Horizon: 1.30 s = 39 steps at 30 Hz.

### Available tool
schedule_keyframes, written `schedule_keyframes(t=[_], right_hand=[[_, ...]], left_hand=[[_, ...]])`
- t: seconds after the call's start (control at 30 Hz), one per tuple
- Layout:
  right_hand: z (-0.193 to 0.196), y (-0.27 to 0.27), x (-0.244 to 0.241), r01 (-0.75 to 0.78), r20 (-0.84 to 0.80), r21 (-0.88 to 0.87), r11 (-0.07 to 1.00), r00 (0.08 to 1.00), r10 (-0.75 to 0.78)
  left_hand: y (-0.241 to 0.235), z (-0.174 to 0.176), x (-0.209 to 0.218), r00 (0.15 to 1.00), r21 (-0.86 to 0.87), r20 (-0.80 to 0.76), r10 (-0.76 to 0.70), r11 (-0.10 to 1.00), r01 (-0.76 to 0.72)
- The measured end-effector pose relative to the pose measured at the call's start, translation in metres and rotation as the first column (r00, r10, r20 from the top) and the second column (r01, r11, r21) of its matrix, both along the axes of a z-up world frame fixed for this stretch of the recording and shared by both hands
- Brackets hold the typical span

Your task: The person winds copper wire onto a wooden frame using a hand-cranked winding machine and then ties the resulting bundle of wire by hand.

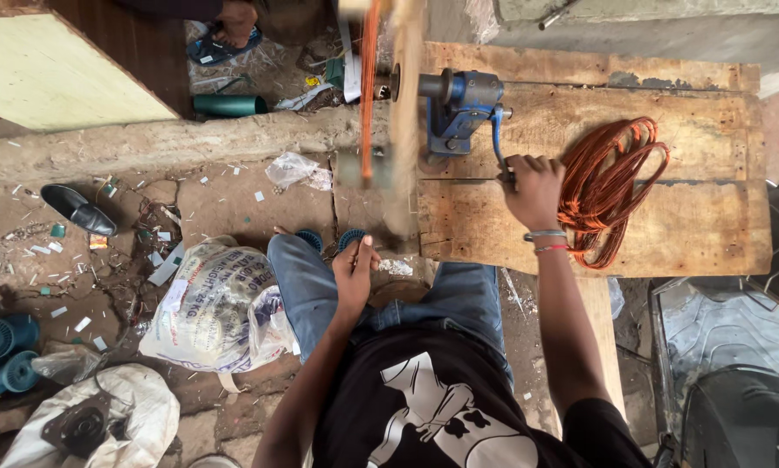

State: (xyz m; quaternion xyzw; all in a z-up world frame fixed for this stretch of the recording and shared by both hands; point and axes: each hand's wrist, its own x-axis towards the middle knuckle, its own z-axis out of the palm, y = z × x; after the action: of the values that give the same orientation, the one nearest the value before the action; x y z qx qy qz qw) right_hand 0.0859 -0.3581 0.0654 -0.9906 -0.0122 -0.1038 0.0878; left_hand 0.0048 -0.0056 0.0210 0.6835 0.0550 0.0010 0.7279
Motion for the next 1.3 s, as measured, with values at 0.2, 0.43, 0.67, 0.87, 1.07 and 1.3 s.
schedule_keyframes(t=[0.2,0.43,0.67,0.87,1.07,1.3], right_hand=[[0.061,-0.018,0.007,-0.133,0.297,0.203,0.970,0.952,0.068],[0.090,-0.040,0.093,-0.109,0.378,0.225,0.968,0.926,0.016],[0.049,-0.045,0.182,-0.104,0.406,0.014,0.995,0.909,0.089],[-0.054,-0.057,0.211,0.033,0.133,-0.113,0.993,0.991,-0.018],[-0.097,-0.040,0.154,-0.007,-0.061,-0.214,0.977,0.998,-0.006],[-0.028,0.003,0.041,0.012,-0.179,0.014,1.000,0.984,-0.009]], left_hand=[[0.003,-0.008,-0.015,0.999,-0.037,-0.039,-0.019,0.999,0.018],[0.002,-0.012,-0.001,0.997,-0.012,-0.071,-0.001,1.000,0.000],[0.003,-0.009,0.005,0.990,0.019,-0.135,-0.049,0.998,0.052],[0.004,-0.007,0.009,0.996,-0.027,-0.075,-0.041,0.999,0.039],[0.002,-0.005,0.001,0.991,-0.025,-0.130,-0.036,0.999,0.033],[0.000,0.001,-0.006,1.000,-0.018,0.004,-0.015,1.000,0.015]])
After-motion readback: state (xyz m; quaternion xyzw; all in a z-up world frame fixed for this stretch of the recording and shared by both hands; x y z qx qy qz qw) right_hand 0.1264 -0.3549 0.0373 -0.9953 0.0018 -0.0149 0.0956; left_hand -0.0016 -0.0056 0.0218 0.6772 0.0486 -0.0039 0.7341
